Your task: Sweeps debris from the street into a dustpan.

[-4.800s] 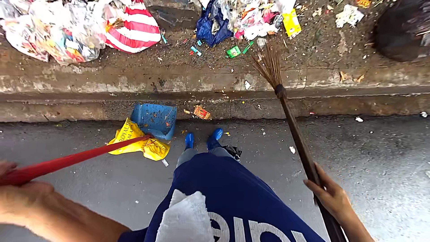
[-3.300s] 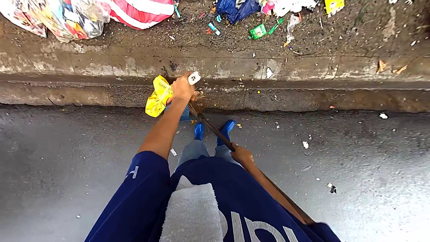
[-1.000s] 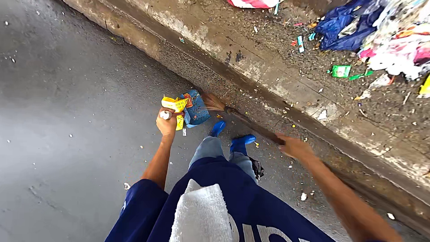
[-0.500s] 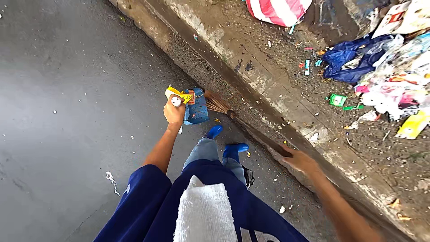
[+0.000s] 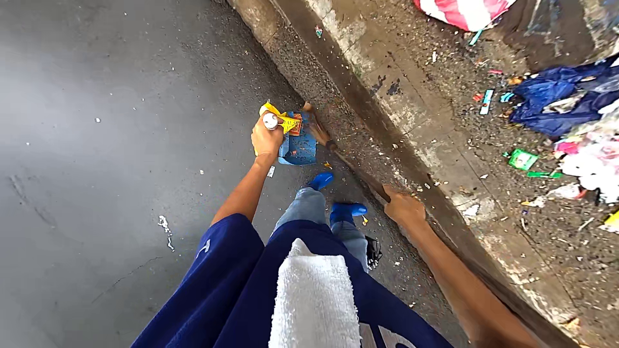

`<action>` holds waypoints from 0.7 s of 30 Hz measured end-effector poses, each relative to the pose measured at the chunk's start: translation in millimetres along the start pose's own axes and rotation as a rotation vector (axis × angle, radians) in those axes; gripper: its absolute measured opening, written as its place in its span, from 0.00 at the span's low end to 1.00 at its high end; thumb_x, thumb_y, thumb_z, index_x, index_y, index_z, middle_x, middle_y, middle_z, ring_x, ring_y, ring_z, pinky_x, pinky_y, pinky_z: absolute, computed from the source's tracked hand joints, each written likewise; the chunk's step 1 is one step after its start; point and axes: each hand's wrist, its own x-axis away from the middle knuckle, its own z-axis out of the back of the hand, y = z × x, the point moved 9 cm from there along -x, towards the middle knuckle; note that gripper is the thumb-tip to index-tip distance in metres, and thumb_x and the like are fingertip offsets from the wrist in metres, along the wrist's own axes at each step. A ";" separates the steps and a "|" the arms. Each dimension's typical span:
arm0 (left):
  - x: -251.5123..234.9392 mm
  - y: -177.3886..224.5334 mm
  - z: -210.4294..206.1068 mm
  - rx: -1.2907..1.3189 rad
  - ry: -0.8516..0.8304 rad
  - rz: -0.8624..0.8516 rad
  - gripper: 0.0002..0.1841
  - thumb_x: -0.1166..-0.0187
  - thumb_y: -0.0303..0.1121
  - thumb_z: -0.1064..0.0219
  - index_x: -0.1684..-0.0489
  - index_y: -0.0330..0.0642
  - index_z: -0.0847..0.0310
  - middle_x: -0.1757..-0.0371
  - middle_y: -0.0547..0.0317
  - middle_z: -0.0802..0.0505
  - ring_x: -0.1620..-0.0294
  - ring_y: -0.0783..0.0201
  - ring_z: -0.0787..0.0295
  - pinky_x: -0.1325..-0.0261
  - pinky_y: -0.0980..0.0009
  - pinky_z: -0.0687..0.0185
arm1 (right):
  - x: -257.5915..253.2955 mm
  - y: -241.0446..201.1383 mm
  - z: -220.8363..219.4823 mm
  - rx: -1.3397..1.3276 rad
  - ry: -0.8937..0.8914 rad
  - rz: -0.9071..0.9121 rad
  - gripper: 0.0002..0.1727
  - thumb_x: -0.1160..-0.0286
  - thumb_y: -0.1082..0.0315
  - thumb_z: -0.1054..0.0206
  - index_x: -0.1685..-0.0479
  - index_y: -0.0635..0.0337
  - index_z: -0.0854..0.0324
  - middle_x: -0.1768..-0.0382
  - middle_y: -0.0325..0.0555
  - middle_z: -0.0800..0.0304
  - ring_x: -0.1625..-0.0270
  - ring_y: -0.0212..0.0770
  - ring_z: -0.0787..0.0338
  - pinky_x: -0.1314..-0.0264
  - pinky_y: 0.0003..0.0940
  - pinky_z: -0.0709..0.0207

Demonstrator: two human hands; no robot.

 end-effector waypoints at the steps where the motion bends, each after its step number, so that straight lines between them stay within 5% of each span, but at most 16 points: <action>1: -1.3 -10.3 4.8 0.028 -0.002 -0.009 0.15 0.31 0.31 0.31 0.46 0.42 0.11 0.44 0.47 0.05 0.38 0.44 0.10 0.38 0.36 0.20 | 21.0 3.7 5.0 0.034 0.015 0.039 0.39 0.17 0.67 0.38 0.04 0.37 0.44 0.24 0.66 0.20 0.27 0.72 0.17 0.33 0.74 0.26; 6: 10.0 -73.9 63.5 0.227 0.053 -0.155 0.14 0.35 0.22 0.26 0.52 0.26 0.14 0.48 0.41 0.06 0.42 0.51 0.09 0.32 0.51 0.17 | 111.8 84.6 31.2 0.003 0.118 0.011 0.37 0.19 0.63 0.31 0.09 0.28 0.34 0.32 0.68 0.13 0.33 0.78 0.15 0.36 0.82 0.30; 12: 102.3 -166.7 130.8 0.470 0.168 -0.129 0.13 0.41 0.14 0.30 0.59 0.22 0.23 0.54 0.46 0.08 0.48 0.64 0.10 0.38 0.64 0.15 | 132.6 147.0 24.5 -0.066 0.275 0.014 0.32 0.18 0.62 0.31 0.13 0.40 0.28 0.39 0.79 0.14 0.36 0.85 0.17 0.38 0.88 0.34; 17: 188.4 -208.4 202.9 0.467 0.292 -0.087 0.14 0.43 0.14 0.29 0.60 0.29 0.25 0.54 0.55 0.08 0.48 0.68 0.11 0.37 0.66 0.15 | 87.8 156.8 -7.8 -0.138 0.303 -0.092 0.28 0.13 0.60 0.37 0.13 0.45 0.28 0.30 0.79 0.19 0.25 0.82 0.24 0.28 0.85 0.40; 21: 227.3 -227.3 242.4 0.427 0.355 -0.052 0.15 0.45 0.14 0.30 0.61 0.31 0.26 0.58 0.59 0.09 0.52 0.72 0.11 0.40 0.69 0.15 | 75.9 115.3 -87.3 -0.173 0.253 -0.159 0.31 0.11 0.59 0.41 0.09 0.50 0.35 0.28 0.78 0.20 0.25 0.80 0.21 0.29 0.81 0.35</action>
